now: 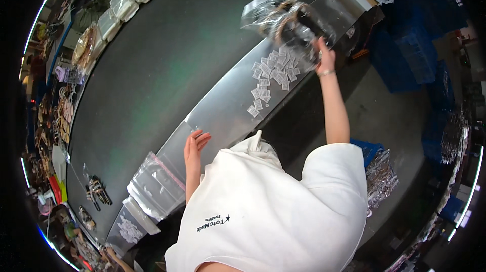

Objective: The person packages pairs of sandals into clear plastic bags at a factory workstation. They pick up sandals from a table, place them into bags, and seal them before moving the packaged items into a blue crate. The process is repeated for multiple pairs of sandals.

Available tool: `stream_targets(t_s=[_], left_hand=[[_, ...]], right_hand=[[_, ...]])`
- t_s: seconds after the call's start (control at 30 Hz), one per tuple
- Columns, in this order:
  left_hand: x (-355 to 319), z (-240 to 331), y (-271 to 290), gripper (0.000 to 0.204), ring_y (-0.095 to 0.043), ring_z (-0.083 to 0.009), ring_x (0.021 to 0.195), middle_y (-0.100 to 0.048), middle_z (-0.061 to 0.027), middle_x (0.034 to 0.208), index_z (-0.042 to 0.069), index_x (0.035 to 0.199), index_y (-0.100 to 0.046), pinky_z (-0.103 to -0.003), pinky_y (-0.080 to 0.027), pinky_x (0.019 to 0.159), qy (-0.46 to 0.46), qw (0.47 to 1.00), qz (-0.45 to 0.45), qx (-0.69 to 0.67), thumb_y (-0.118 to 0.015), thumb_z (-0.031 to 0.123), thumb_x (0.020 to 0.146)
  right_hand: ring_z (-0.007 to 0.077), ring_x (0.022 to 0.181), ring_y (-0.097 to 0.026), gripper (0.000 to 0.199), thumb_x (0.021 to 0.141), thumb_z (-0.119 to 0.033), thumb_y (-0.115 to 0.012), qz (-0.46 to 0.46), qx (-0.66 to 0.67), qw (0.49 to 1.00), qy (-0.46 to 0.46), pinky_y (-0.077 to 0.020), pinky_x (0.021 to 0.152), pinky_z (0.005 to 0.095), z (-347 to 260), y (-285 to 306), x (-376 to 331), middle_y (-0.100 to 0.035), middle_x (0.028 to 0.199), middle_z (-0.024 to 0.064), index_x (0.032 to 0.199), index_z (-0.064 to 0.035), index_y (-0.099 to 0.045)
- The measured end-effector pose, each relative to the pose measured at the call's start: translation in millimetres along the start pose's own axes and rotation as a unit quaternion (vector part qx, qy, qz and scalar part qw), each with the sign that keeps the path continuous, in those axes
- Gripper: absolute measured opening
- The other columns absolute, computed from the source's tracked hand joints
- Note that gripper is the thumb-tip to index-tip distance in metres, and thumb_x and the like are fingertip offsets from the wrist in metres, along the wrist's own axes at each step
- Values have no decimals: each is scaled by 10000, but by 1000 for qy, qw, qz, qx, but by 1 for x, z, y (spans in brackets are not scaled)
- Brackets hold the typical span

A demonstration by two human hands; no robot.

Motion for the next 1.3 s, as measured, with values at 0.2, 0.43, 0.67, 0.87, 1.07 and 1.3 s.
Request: stream_targets(t_s=[0.2, 0.43, 0.67, 0.87, 1.07, 1.3], left_hand=[[-23, -66, 49, 360, -590, -209, 927, -601, -131, 1024, 17, 1119, -502, -309, -446, 826, 104, 986, 124, 39, -369, 302, 944], [-127, -130, 126, 397, -557, -283, 1000, -538, -159, 1133, 21, 1178, -459, -373, -456, 840, 173, 912, 357, -105, -405, 322, 924], [-165, -149, 120, 323, -586, -280, 947, -577, -146, 1058, 20, 1132, -488, -371, -483, 790, 175, 859, 435, -205, -434, 259, 921], [-140, -124, 116, 276, -602, -262, 910, -586, -148, 1023, 15, 1114, -498, -335, -492, 771, 146, 874, 415, -207, -442, 203, 919], [-131, -107, 140, 246, -605, -236, 882, -594, -131, 997, 19, 1092, -510, -318, -497, 747, 127, 896, 389, -175, -463, 174, 908], [-120, -102, 188, 242, -608, -236, 876, -596, -123, 996, 21, 1084, -518, -319, -501, 751, 131, 909, 363, -157, -482, 166, 894]], right_hand=[[286, 1126, -471, 685, 723, -415, -660, 56, -716, 683, 132, -363, 953, 352, 39, 85, 115, -499, 1203, 151, 1276, -93, -417], [339, 1189, -390, 533, 816, -436, -498, -32, -802, 592, 67, -312, 992, 408, 60, 73, 111, -407, 1317, 94, 1279, -185, -415], [343, 1085, -449, 475, 782, -277, -612, -126, -746, 576, 311, -354, 897, 425, 73, -26, -26, -511, 1134, 164, 1154, -25, -458], [286, 700, -568, 372, 673, -249, -722, -227, -736, 636, 55, -455, 624, 402, 173, -48, -177, -556, 731, 86, 936, -67, -532], [219, 629, -557, 264, 735, -73, -657, -130, -606, 785, 29, -459, 597, 323, 216, 6, -210, -554, 698, 79, 945, -35, -501], [175, 676, -576, 219, 753, -59, -630, -146, -629, 763, 13, -477, 653, 296, 173, 49, -232, -590, 743, 75, 944, -15, -531]])
Point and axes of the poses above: each hand's wrist, its own x-axis towards the middle knuckle, its own y-axis out of the back of the hand, z = x × y, the point moved 3 cm from there along x, towards the middle knuckle
